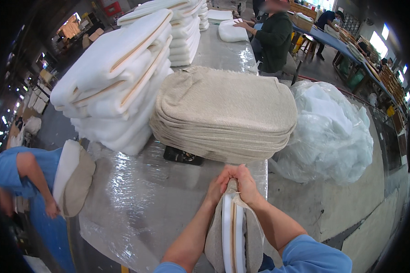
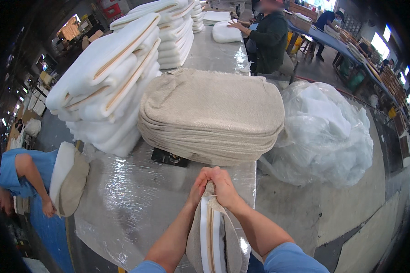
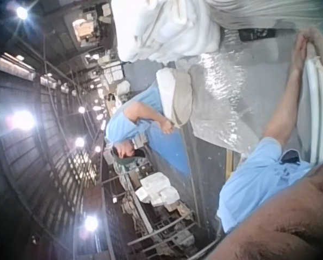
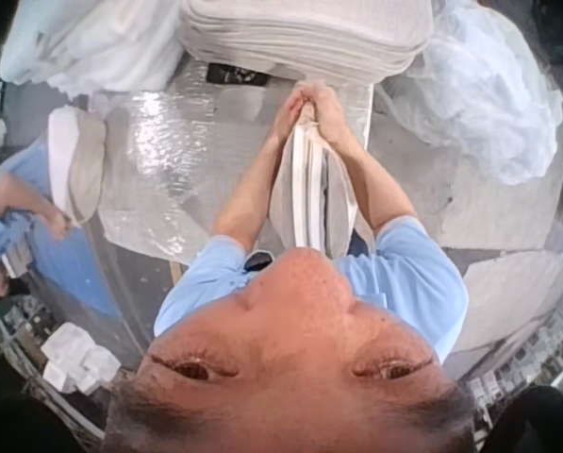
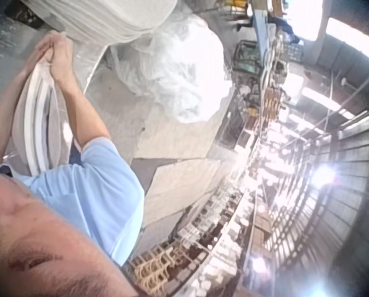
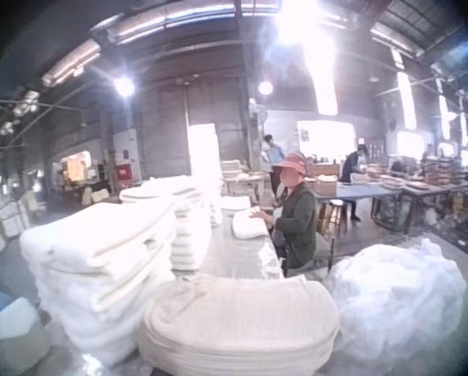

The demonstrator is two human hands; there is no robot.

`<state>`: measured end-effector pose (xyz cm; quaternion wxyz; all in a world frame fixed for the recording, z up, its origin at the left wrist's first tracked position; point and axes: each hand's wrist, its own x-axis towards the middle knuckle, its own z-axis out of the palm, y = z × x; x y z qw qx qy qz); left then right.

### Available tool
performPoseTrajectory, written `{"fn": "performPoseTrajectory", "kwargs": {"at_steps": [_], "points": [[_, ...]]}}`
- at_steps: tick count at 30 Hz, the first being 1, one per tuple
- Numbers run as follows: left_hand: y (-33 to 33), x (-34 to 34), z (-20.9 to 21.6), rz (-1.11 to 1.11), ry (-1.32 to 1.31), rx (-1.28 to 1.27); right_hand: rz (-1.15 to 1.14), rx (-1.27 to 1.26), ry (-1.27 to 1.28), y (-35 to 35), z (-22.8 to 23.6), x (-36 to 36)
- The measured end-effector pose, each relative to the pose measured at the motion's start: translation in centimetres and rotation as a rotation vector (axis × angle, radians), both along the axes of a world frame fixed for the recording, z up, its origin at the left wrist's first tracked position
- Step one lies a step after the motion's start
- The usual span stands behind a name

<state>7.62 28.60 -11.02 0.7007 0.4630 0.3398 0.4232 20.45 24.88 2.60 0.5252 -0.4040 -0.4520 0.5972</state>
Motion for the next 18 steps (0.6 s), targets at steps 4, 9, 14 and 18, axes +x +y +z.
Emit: {"fn": "performPoseTrajectory", "kwargs": {"at_steps": [4,9,14,18], "points": [[-1.8,-0.4,1.2,0.198,0.274,0.066,0.028,-0.026,0.061,-0.1,-1.3,-0.1],[-7.0,-2.8,2.3,0.376,0.139,-0.210,0.034,-0.056,0.128,0.4,-4.3,-1.1],[-7.3,-4.7,5.2,0.505,0.251,-0.054,0.069,-0.174,0.133,0.9,-9.4,-1.2],[-1.7,-2.6,13.9,0.106,0.225,0.312,-0.143,-0.254,0.047,0.8,-13.8,-2.1]]}}
